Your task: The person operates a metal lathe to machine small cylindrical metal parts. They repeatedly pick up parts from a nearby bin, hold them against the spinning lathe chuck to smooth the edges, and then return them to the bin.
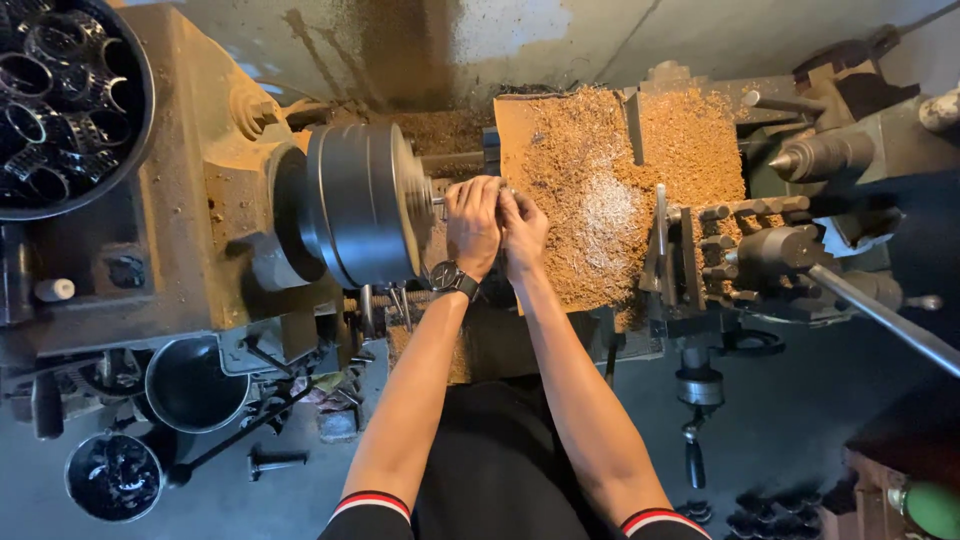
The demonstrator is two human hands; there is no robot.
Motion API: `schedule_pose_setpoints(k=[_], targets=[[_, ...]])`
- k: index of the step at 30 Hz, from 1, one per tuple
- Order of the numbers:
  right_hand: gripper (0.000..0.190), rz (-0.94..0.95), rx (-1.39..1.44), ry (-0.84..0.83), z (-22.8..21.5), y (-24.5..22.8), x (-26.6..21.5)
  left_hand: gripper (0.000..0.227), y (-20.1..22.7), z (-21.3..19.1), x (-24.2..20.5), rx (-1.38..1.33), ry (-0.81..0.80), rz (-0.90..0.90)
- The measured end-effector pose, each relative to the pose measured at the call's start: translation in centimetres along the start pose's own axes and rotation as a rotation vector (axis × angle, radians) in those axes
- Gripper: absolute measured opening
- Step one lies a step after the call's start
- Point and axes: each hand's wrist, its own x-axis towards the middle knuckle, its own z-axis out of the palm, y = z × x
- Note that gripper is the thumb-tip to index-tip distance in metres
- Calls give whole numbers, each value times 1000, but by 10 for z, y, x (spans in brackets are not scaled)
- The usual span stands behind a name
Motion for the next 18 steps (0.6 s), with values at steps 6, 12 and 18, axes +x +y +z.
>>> schedule_pose_setpoints(k=[6,12,18], targets=[[35,-66,111,-55,4,-9,-3,30,4,-6,2,28,34,53],[39,-6,-92,86,-1,6,3,29,4,-4,3,-13,18,13],[39,-43,178,-56,-2,14,6,29,6,-7,4,-9,27,49]])
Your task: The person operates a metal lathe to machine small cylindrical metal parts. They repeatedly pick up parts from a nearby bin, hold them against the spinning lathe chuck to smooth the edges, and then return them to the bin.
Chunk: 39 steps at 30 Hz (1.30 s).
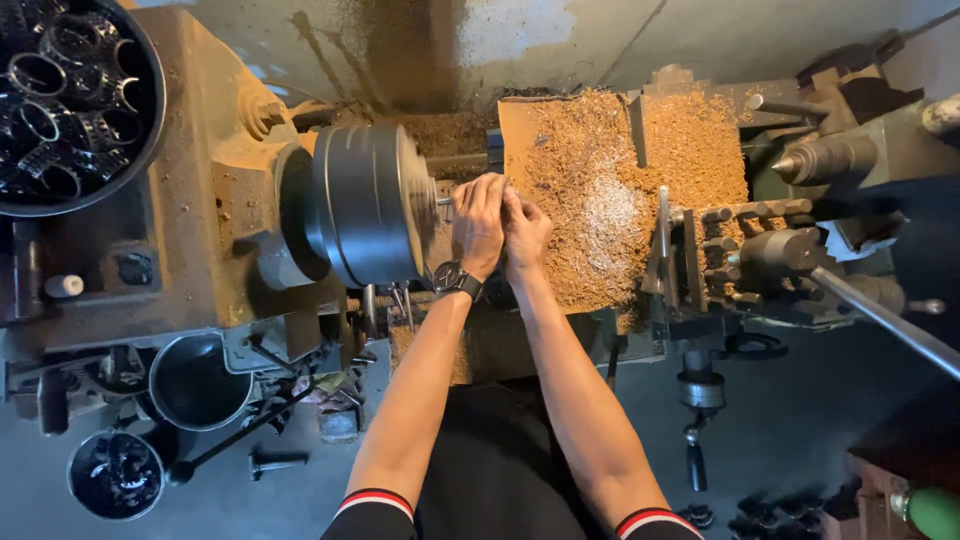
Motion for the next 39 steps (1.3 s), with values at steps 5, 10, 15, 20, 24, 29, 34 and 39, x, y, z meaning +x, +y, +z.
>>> schedule_pose_setpoints(k=[5,10,15,20,24,29,34,39], targets=[[42,26,-142,97,-2,2,0,28,-6,9,-5,-3,-20,-38],[41,16,45,-33,-3,5,-1,30,-3,-1,-2,19,-26,-16],[40,9,-138,137,5,-2,-7,31,1,-2,-2,-15,-9,-10],[40,-17,127,-56,9,-18,-10,29,-2,0,-1,21,-41,-21],[38,-6,123,-51,4,-4,-3,29,-3,4,-2,2,-12,-9],[40,18,-310,145,8,-13,-9,29,-4,5,-5,2,-40,-34],[38,-40,29,-10,14,-21,-10,33,-10,10,-5,80,-100,-15],[45,28,-312,157,12,-25,-3,33,-11,22,-9,138,-112,-29]])
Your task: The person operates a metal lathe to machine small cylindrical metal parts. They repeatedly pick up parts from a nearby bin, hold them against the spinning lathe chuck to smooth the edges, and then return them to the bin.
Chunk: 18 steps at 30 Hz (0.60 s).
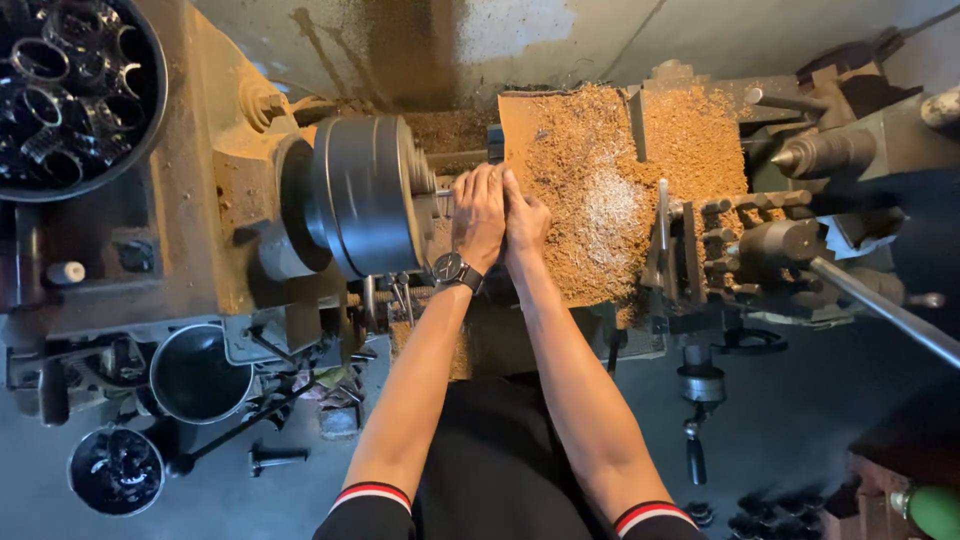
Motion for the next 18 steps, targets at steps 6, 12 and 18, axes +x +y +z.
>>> schedule_pose_setpoints(k=[6,12,18], targets=[[40,50,287,120,-38,-12,-15,43,54,-62,-21,-268,178,10],[32,-480,-76,57,-70,-105,-122,17,97,-114,-44,-837,51,-423],[43,-780,-262,-37,-77,-120,-141,17,105,-118,-47,-1132,-35,-502]])
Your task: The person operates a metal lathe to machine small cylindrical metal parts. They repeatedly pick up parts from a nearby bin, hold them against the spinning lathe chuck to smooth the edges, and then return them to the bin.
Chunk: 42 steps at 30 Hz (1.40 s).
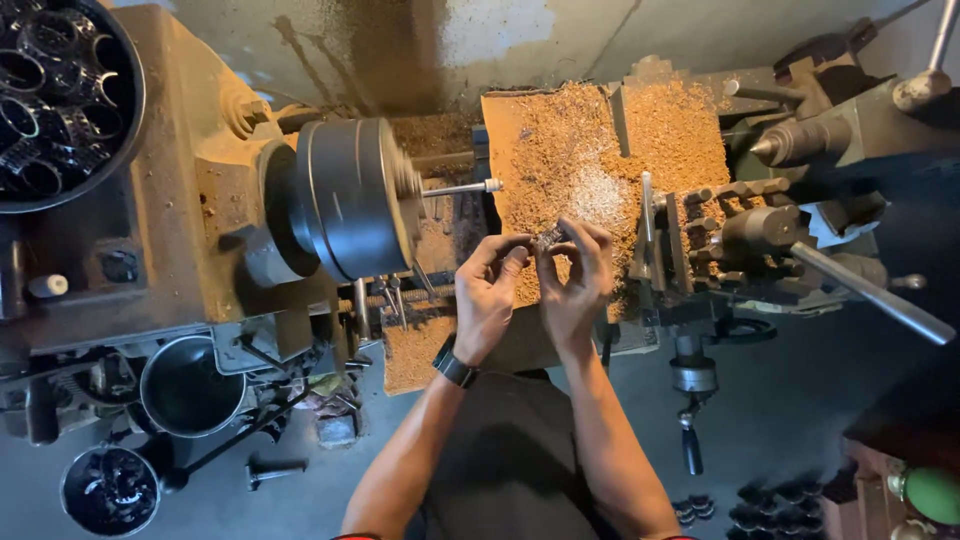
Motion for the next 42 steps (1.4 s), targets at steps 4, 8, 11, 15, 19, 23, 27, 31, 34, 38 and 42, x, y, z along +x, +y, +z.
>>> schedule_pose_setpoints(k=[4,8,11,15,19,23,27,31,34,38,42], targets=[[54,-117,-61,1,-3,5,-4,17,0,1,0,-81,-18,-18],[55,-99,-28,-6,-6,3,-6,19,0,-1,2,-77,-52,2],[55,-149,-62,-28,-8,4,-4,20,-1,0,2,-75,-70,6],[55,-136,-74,-50,-8,-4,-2,20,-7,2,3,-126,-71,-36],[57,-96,-121,-117,-9,11,-11,19,-14,0,5,-41,-21,-77],[41,270,302,-143,-8,49,-30,21,-17,-3,6,204,81,102],[36,589,501,-67,0,91,-31,31,-34,-2,4,331,67,285],[33,704,469,-57,13,121,-23,40,-61,-5,11,387,18,279],[30,750,523,-20,32,143,-2,44,-76,-11,32,559,59,368],[31,824,643,30,63,118,44,58,-81,-22,75,896,140,489],[33,792,535,-73,82,175,31,64,-91,-26,99,957,118,475]])
